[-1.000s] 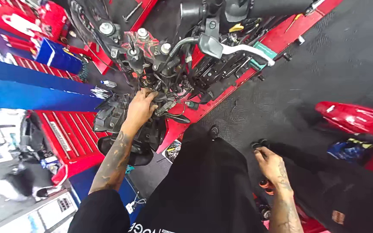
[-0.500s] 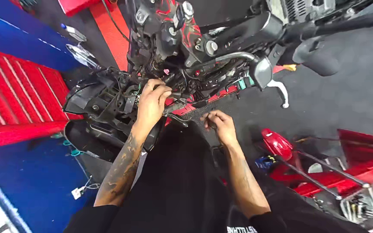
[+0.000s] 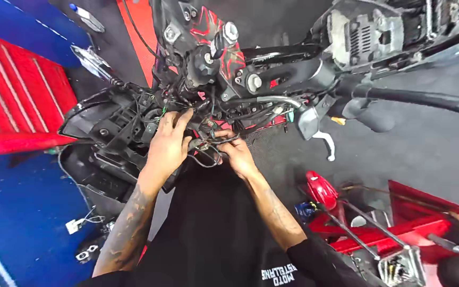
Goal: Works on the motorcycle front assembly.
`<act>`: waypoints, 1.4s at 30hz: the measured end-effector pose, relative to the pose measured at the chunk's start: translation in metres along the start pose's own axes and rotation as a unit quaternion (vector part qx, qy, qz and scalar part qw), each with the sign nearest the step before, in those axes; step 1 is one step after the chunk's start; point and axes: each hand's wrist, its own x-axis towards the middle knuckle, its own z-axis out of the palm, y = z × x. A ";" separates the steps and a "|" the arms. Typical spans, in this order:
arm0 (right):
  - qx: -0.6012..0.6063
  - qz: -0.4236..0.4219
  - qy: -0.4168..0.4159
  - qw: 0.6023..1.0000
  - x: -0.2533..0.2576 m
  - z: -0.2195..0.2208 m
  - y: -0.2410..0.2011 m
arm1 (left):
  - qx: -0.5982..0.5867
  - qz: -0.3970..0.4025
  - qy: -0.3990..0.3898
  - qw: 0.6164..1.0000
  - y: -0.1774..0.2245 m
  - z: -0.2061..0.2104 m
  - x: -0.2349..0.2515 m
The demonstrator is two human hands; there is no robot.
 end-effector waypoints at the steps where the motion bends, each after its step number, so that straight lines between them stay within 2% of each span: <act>1: 0.000 -0.001 -0.006 1.000 0.004 0.003 -0.003 | 0.037 0.032 -0.011 0.999 -0.001 -0.005 0.004; 4: 0.012 0.014 -0.028 0.999 0.008 0.009 -0.008 | 0.119 0.148 -0.024 0.982 -0.008 -0.011 0.019; 7: 0.002 0.026 -0.023 0.999 0.013 0.009 -0.013 | 0.131 0.229 -0.032 0.964 -0.006 -0.004 0.043; 11: -0.062 0.031 -0.029 0.997 0.012 -0.001 -0.014 | -0.008 0.238 -0.041 0.970 -0.012 0.005 0.051; 15: -0.202 -0.032 -0.009 0.979 -0.003 -0.029 -0.020 | -0.135 0.193 -0.045 0.971 -0.024 0.003 0.053; 17: -0.242 -0.074 -0.001 0.967 -0.009 -0.049 -0.028 | -0.161 0.189 -0.032 0.968 -0.025 0.000 0.054; 20: -0.253 -0.117 0.000 0.960 -0.014 -0.070 -0.033 | -0.129 0.183 -0.047 0.973 -0.016 -0.007 0.048; 23: -0.207 -0.082 -0.019 0.975 -0.013 -0.075 -0.035 | -0.052 0.222 -0.062 0.972 -0.013 -0.011 0.052; 26: -0.059 -0.035 -0.072 0.995 -0.014 -0.075 -0.029 | -0.011 0.223 -0.080 0.972 -0.010 -0.013 0.057; 29: 0.055 -0.019 -0.097 0.994 -0.019 -0.075 -0.024 | 0.021 0.227 -0.076 0.971 -0.003 -0.014 0.056; 32: 0.117 -0.009 -0.092 0.989 -0.026 -0.075 -0.025 | 0.041 0.235 -0.067 0.969 -0.003 -0.008 0.055; 36: 0.143 -0.014 -0.096 0.985 -0.028 -0.081 -0.025 | 0.043 0.209 -0.068 0.975 -0.004 -0.001 0.052; 39: 0.133 -0.038 -0.128 0.982 -0.030 -0.084 -0.029 | 0.098 0.160 -0.074 0.980 0.015 -0.012 0.034; 40: 0.125 -0.051 -0.140 0.981 -0.032 -0.084 -0.031 | 0.103 0.141 -0.062 0.983 0.027 -0.018 0.020; 42: 0.076 -0.088 -0.154 0.981 -0.037 -0.081 -0.036 | 0.053 0.133 0.013 0.990 0.055 -0.027 -0.010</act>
